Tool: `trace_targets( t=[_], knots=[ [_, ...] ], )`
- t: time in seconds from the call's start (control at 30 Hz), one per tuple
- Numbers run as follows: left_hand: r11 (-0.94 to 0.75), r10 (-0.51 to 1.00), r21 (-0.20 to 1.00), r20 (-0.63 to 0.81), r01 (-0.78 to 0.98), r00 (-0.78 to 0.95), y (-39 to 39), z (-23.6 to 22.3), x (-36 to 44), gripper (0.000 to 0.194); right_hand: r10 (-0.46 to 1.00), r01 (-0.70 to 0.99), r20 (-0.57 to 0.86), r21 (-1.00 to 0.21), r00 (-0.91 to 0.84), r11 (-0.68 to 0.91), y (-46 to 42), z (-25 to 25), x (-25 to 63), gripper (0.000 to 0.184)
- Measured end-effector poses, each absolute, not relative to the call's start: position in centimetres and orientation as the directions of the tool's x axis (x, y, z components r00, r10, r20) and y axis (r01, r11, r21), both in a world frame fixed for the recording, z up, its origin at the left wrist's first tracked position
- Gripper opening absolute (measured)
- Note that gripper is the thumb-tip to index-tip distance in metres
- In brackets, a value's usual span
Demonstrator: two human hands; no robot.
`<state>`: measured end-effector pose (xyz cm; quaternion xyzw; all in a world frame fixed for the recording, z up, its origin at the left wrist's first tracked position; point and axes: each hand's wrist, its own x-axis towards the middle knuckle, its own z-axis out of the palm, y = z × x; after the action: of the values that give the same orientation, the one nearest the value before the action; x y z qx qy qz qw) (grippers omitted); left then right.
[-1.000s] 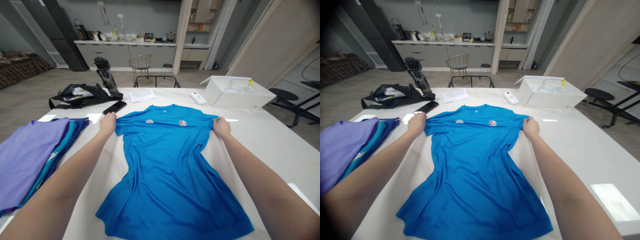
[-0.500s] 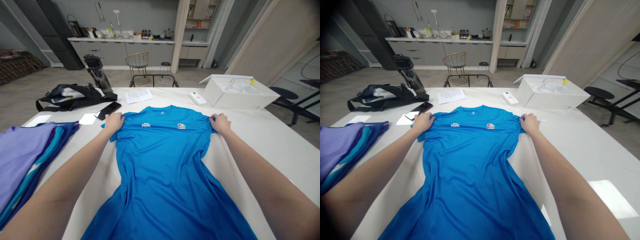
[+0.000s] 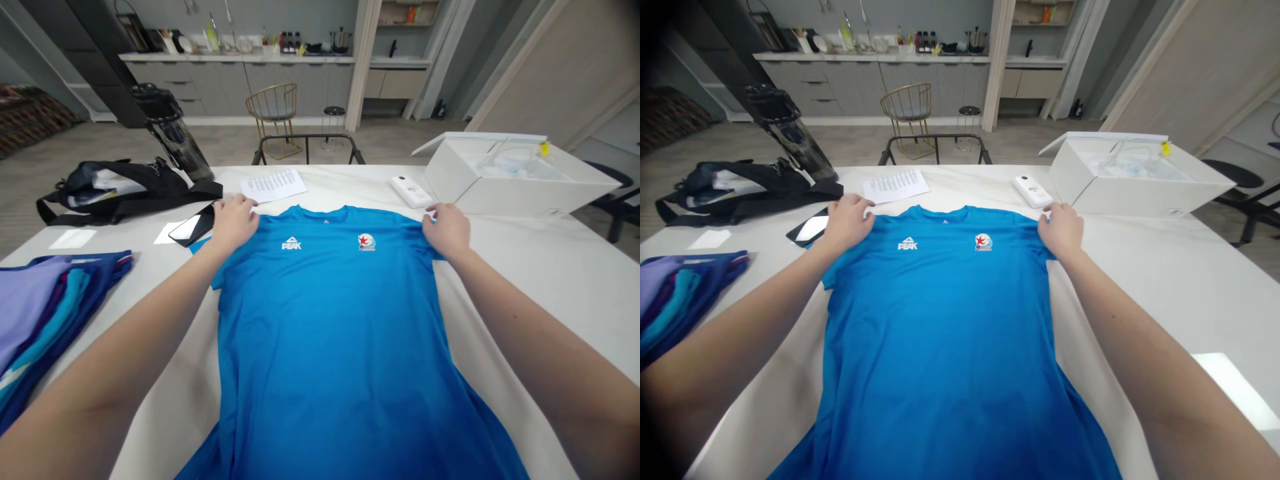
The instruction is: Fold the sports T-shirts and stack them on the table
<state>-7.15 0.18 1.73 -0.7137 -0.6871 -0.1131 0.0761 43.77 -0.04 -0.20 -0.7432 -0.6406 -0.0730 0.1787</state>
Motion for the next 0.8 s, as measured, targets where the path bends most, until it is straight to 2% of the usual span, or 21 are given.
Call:
trace_targets(
  t=[0.1,0.17,0.23,0.33,0.43,0.5,0.6,0.67,0.73,0.8],
  knots=[
    [-0.125,0.984,0.114,0.143,0.986,0.108,2.6,1.2,-3.7,0.045,0.961,0.948,0.267,-0.279,-0.077,0.154,2.4,0.1,38.4,0.044],
    [-0.117,0.993,0.162,0.033,0.98,0.113,4.5,0.7,-2.1,0.039,0.978,0.945,0.174,-0.284,-0.119,0.165,3.9,-0.1,35.2,0.05],
    [-0.073,0.996,0.226,-0.031,0.971,0.082,6.3,0.4,-1.3,0.03,0.991,0.962,0.07,-0.241,-0.117,0.131,5.3,-0.3,33.0,0.042],
    [0.031,0.999,0.318,0.027,0.948,-0.042,7.9,0.5,-0.9,0.028,0.996,0.981,0.065,-0.181,-0.064,0.075,6.9,-0.2,31.3,0.032],
    [0.122,0.965,0.366,0.175,0.923,-0.197,7.9,0.9,-0.1,0.035,0.984,0.98,0.173,-0.2,0.039,-0.003,7.7,0.1,30.5,0.04],
    [0.116,0.946,0.364,0.244,0.924,-0.215,7.0,1.0,1.0,0.043,0.981,0.972,0.184,-0.233,0.066,-0.021,7.5,0.1,29.8,0.043],
    [-0.032,0.95,0.293,0.306,0.956,-0.062,4.3,0.6,2.9,0.048,0.973,0.966,0.229,-0.253,0.008,0.052,5.4,-0.1,28.4,0.048],
    [-0.151,0.952,0.241,0.295,0.959,0.076,2.0,0.0,4.0,0.048,0.964,0.952,0.258,-0.271,-0.07,0.141,3.1,-0.3,27.5,0.053],
    [-0.223,0.958,0.216,0.229,0.95,0.173,-0.6,-0.9,4.7,0.053,0.972,0.936,0.197,-0.303,-0.126,0.182,0.3,-0.8,27.0,0.059],
    [-0.236,0.968,0.214,0.135,0.948,0.21,-3.0,-1.6,4.9,0.06,0.988,0.94,0.092,-0.308,-0.124,0.147,-2.4,-1.6,27.4,0.064]
  ],
)
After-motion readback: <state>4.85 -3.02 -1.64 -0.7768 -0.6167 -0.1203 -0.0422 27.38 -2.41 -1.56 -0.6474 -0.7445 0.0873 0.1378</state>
